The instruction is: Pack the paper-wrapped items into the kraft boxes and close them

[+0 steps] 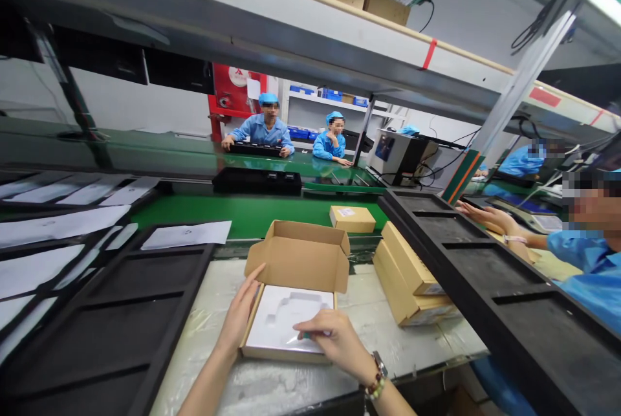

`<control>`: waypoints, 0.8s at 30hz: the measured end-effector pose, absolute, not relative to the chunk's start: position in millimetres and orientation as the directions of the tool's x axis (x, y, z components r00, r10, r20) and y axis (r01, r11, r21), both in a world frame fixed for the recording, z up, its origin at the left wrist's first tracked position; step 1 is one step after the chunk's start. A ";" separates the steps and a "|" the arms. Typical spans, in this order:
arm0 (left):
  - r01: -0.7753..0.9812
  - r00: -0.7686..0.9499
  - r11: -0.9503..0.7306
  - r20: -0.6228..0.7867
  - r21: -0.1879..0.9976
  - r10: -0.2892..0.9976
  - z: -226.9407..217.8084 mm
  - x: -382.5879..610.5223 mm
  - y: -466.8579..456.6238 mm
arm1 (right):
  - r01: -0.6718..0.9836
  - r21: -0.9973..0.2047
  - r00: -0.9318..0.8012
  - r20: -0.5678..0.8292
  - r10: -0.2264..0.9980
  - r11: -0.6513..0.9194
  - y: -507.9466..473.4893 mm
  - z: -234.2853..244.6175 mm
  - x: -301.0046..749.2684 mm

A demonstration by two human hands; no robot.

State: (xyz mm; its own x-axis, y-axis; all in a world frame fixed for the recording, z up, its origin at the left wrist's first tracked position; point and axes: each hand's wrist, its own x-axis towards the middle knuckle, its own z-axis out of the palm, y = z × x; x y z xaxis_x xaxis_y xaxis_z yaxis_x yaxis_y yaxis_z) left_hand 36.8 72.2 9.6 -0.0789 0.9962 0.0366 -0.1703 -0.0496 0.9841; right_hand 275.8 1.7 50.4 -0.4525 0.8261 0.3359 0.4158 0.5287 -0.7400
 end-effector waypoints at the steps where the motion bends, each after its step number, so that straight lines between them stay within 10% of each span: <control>1: -0.152 -0.088 -0.055 0.042 0.987 0.995 8.0 38.1 72.6 | 0.454 -0.725 -0.463 0.306 0.832 0.518 0.8 51.4 274.3; 6: -0.137 -0.102 -0.039 0.025 0.990 0.994 4.5 41.9 74.7 | 0.625 -0.627 -0.429 0.222 0.876 0.465 -13.1 40.0 256.5; 12: -0.204 -0.095 -0.015 -0.004 0.979 0.995 4.6 41.9 73.2 | 0.234 -0.904 -0.186 0.320 0.929 0.358 -8.7 52.2 276.6; 17: -0.185 -0.108 -0.040 0.020 0.982 0.994 9.9 42.8 70.2 | 0.078 -0.864 0.243 0.500 0.831 0.497 -2.3 75.5 313.8; 24: -0.273 -0.062 0.017 -0.035 0.962 0.997 4.4 42.6 70.1 | 0.210 -0.796 -0.079 0.564 0.822 0.567 -8.0 89.1 298.3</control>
State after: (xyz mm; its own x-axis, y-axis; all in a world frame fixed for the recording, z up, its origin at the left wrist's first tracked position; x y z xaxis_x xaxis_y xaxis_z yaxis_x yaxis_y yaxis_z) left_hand 42.6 70.1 4.4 -0.0619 0.9975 -0.0354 -0.2731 0.0172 0.9618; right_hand 298.3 -8.0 89.1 -0.0789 0.8218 0.5643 0.2100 0.5670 -0.7965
